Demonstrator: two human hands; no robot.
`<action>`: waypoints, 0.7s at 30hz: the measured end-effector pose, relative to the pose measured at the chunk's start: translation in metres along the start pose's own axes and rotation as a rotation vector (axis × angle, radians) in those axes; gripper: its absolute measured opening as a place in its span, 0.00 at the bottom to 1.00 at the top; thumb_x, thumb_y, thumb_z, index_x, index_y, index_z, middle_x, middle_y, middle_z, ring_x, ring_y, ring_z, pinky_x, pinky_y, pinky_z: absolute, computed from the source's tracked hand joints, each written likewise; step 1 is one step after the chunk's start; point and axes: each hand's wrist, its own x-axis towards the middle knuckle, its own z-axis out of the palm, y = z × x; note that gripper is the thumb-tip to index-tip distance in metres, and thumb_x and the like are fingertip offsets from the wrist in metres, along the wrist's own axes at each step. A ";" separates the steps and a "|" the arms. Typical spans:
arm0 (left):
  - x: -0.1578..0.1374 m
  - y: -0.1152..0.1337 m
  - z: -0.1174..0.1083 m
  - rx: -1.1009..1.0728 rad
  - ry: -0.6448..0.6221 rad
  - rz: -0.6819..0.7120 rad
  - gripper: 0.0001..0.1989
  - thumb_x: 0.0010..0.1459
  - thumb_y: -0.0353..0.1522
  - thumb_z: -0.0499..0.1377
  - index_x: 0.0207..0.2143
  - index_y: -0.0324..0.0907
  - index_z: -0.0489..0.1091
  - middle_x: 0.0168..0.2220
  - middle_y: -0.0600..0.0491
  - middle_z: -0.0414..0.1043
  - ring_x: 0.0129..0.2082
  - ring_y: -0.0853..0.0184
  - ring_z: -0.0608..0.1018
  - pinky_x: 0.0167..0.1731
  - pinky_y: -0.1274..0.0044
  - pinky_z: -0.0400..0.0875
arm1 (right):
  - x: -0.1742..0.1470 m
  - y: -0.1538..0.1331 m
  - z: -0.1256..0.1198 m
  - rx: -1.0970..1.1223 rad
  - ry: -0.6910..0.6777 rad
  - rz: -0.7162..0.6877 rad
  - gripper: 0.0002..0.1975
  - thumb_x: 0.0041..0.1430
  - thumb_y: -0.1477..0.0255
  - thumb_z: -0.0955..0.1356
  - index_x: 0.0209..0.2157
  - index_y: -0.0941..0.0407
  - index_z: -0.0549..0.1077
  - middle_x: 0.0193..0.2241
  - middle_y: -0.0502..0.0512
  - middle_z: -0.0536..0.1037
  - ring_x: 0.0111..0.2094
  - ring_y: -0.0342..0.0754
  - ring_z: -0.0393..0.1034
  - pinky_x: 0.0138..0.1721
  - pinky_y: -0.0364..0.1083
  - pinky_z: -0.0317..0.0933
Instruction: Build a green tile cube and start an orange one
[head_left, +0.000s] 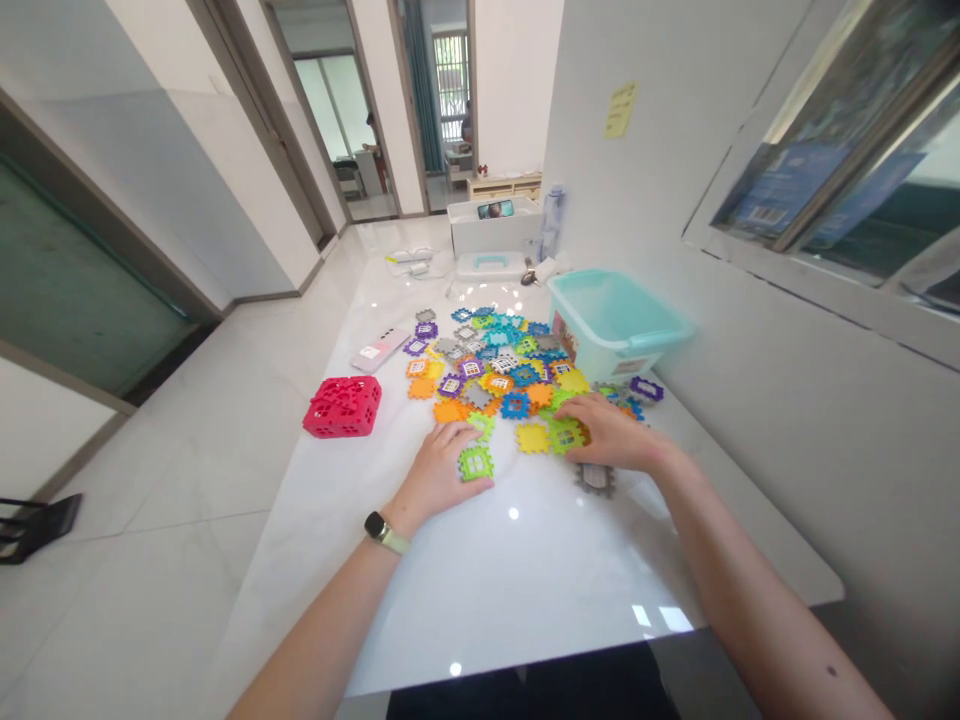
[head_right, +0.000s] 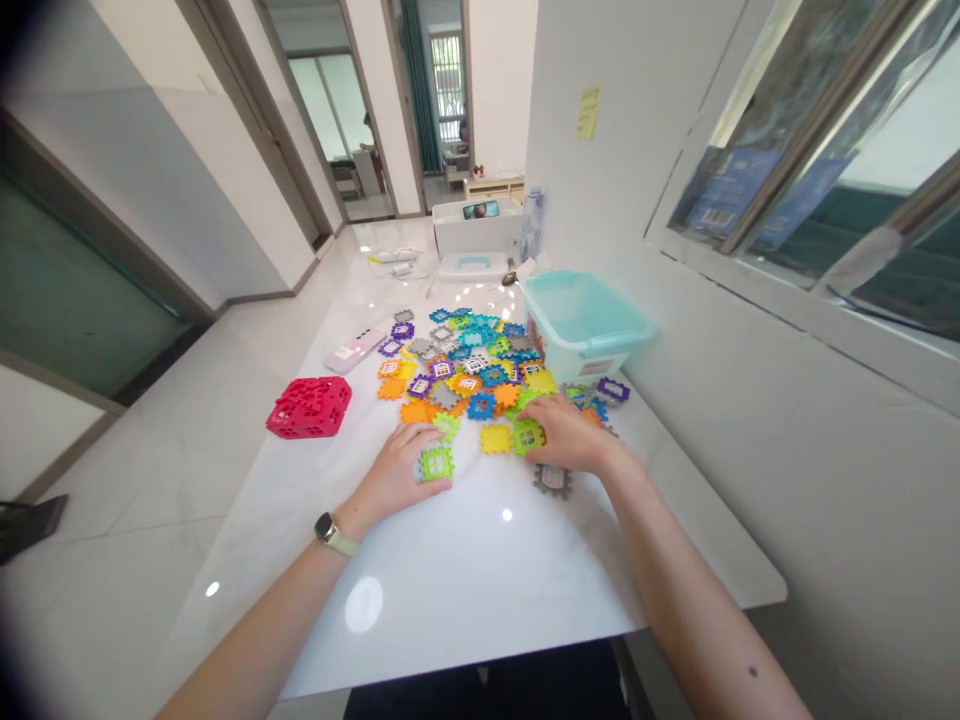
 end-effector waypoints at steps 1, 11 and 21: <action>0.000 0.000 0.000 0.004 -0.011 -0.009 0.29 0.48 0.40 0.69 0.52 0.43 0.67 0.48 0.46 0.68 0.50 0.56 0.70 0.51 0.65 0.67 | 0.000 0.000 0.002 -0.026 -0.006 0.003 0.23 0.46 0.71 0.71 0.48 0.56 0.75 0.45 0.60 0.75 0.48 0.59 0.66 0.52 0.53 0.59; -0.005 -0.003 -0.024 -0.097 -0.243 0.016 0.29 0.41 0.41 0.72 0.46 0.43 0.71 0.42 0.50 0.71 0.43 0.60 0.74 0.45 0.72 0.69 | -0.001 -0.036 -0.003 0.046 0.191 -0.047 0.27 0.56 0.61 0.69 0.56 0.56 0.69 0.49 0.63 0.72 0.52 0.59 0.66 0.54 0.54 0.59; -0.007 -0.001 -0.029 -0.095 -0.269 -0.038 0.21 0.44 0.38 0.71 0.42 0.44 0.74 0.38 0.52 0.72 0.37 0.63 0.75 0.37 0.75 0.68 | 0.007 -0.088 0.036 0.264 -0.145 -0.184 0.20 0.55 0.68 0.71 0.50 0.54 0.73 0.45 0.57 0.73 0.42 0.52 0.72 0.46 0.48 0.64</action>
